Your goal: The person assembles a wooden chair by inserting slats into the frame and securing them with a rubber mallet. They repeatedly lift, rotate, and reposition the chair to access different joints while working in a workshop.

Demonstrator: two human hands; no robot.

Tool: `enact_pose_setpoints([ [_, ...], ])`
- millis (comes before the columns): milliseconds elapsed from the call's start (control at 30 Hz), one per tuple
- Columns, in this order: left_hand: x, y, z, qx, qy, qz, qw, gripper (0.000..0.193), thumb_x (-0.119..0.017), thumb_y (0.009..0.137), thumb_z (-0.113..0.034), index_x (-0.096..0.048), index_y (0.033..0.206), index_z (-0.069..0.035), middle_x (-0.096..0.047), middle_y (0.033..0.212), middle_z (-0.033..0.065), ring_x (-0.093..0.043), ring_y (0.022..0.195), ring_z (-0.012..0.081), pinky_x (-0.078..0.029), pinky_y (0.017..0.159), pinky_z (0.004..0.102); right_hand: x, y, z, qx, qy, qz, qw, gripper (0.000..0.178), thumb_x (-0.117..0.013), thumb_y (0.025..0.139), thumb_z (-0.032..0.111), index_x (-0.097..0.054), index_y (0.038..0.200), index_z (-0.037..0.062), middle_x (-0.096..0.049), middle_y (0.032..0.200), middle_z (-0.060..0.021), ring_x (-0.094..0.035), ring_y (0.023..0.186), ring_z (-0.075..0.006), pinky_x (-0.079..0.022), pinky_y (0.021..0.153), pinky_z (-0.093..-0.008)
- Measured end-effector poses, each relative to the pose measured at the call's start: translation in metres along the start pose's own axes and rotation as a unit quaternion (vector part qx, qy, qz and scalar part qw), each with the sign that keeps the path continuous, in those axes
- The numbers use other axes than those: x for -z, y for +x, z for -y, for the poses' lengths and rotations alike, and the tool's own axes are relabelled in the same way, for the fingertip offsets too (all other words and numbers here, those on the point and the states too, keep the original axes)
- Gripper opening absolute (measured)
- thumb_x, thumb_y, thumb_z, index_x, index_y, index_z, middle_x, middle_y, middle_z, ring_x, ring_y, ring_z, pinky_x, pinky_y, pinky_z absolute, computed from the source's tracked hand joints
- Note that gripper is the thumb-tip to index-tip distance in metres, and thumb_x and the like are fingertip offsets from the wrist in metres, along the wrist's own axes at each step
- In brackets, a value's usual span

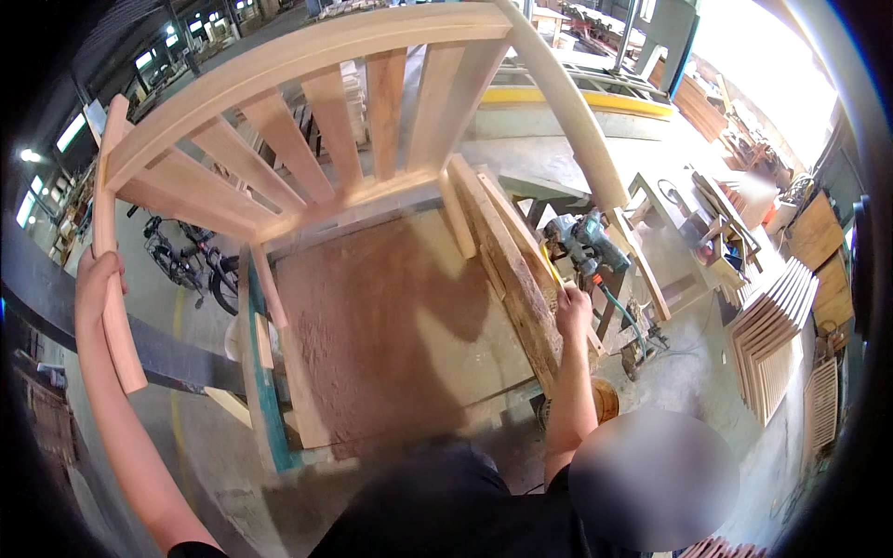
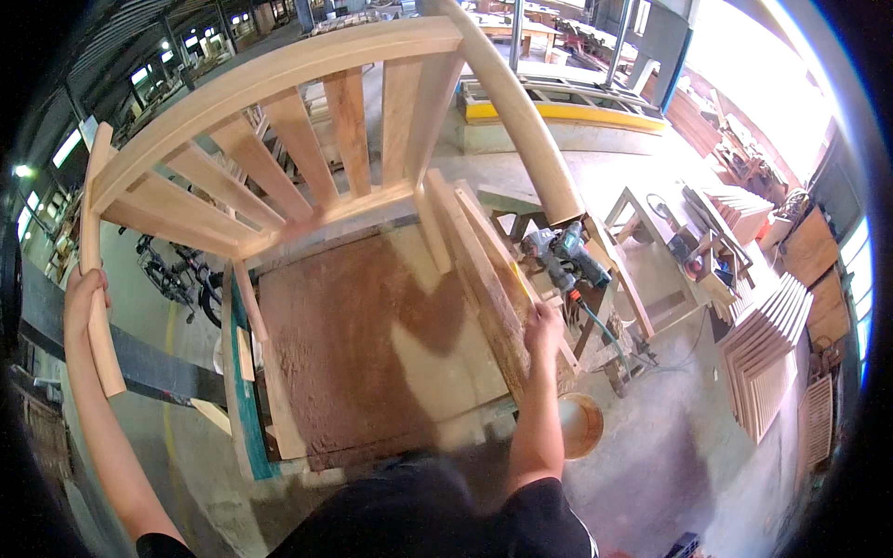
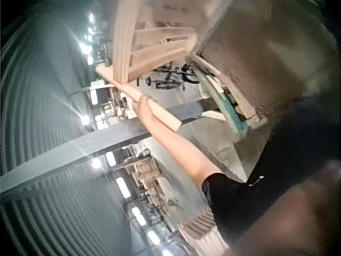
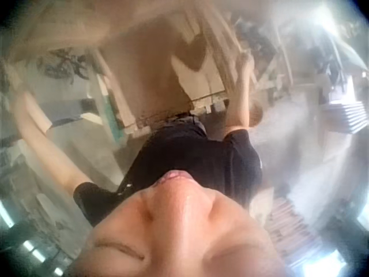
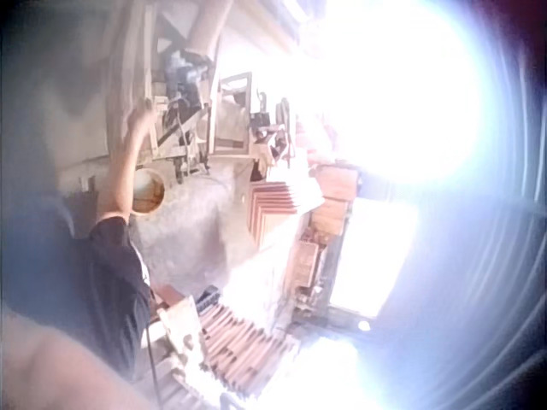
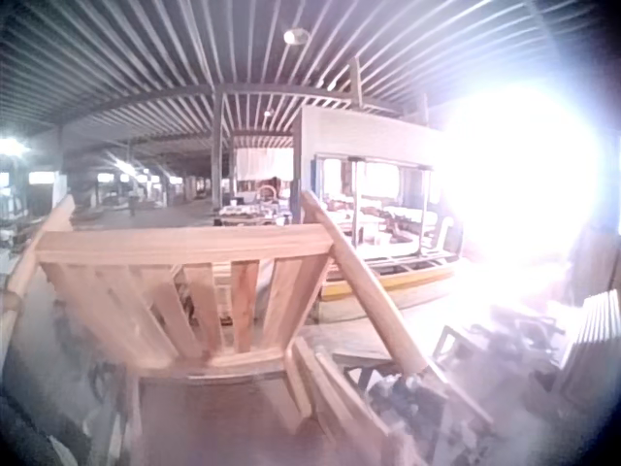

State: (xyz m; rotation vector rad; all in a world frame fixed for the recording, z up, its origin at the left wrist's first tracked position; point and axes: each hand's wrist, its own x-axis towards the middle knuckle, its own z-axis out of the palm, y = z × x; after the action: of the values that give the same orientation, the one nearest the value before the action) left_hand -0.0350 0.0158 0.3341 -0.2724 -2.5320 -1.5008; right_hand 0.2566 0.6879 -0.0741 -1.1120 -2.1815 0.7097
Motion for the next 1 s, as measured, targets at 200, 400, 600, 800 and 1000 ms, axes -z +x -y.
enact_pose_setpoints([
  [200, -0.012, -0.014, -0.007, -0.010, -0.008, 0.001, 1.000, 0.039, -0.059, 0.080, -0.019, -0.052, 0.113, 0.001, -0.052, 0.074, 0.0026, -0.051, 0.052, 0.0130, -0.043, 0.048, 0.0275, -0.018, -0.022, -0.108, -0.111, 0.031, 0.110, 0.987, 0.028, -0.070, 0.090, 0.028, -0.076, 0.107, 0.0066, -0.074, 0.086, -0.0126, -0.070, 0.081, -0.0267, -0.054, 0.076, -0.0384],
  [400, -0.013, -0.066, -0.010, -0.029, 0.016, -0.038, 0.999, 0.035, -0.062, 0.077, -0.019, -0.053, 0.106, -0.001, -0.054, 0.075, 0.0046, -0.054, 0.054, 0.0146, -0.045, 0.050, 0.0297, 0.031, -0.009, -0.073, -0.061, 0.056, 0.002, 0.997, 0.031, -0.069, 0.091, 0.039, -0.079, 0.098, 0.0106, -0.075, 0.086, -0.0137, -0.072, 0.082, -0.0234, -0.053, 0.080, -0.0382],
  [600, -0.024, -0.168, 0.009, -0.031, -0.027, -0.086, 0.995, 0.033, -0.061, 0.077, -0.009, -0.051, 0.107, 0.001, -0.055, 0.076, 0.0069, -0.056, 0.057, 0.0155, -0.048, 0.054, 0.0311, 0.195, 0.044, 0.017, 0.061, 0.279, -0.067, 0.956, 0.044, -0.060, 0.102, 0.039, -0.073, 0.089, -0.0007, -0.062, 0.071, -0.0016, -0.056, 0.067, -0.0111, -0.045, 0.063, -0.0289],
  [800, -0.038, -0.294, 0.043, 0.027, -0.201, -0.051, 0.978, 0.039, -0.058, 0.078, 0.002, -0.050, 0.116, 0.001, -0.058, 0.083, 0.0085, -0.059, 0.062, 0.0157, -0.050, 0.056, 0.0307, 0.265, -0.005, 0.126, 0.091, 0.384, 0.117, 0.911, 0.068, -0.045, 0.103, 0.059, -0.061, 0.128, -0.0030, -0.068, 0.095, -0.0054, -0.061, 0.081, -0.0138, -0.048, 0.074, -0.0297],
  [1000, -0.056, -0.422, 0.141, 0.070, -0.205, -0.078, 0.973, 0.025, -0.073, 0.082, -0.004, -0.058, 0.101, 0.000, -0.062, 0.085, 0.0053, -0.060, 0.069, 0.0130, -0.050, 0.062, 0.0300, 0.259, -0.095, 0.083, 0.026, 0.514, 0.240, 0.823, 0.067, -0.026, 0.104, 0.065, -0.060, 0.116, 0.0077, -0.064, 0.082, -0.0100, -0.062, 0.063, -0.0224, -0.053, 0.060, -0.0353],
])
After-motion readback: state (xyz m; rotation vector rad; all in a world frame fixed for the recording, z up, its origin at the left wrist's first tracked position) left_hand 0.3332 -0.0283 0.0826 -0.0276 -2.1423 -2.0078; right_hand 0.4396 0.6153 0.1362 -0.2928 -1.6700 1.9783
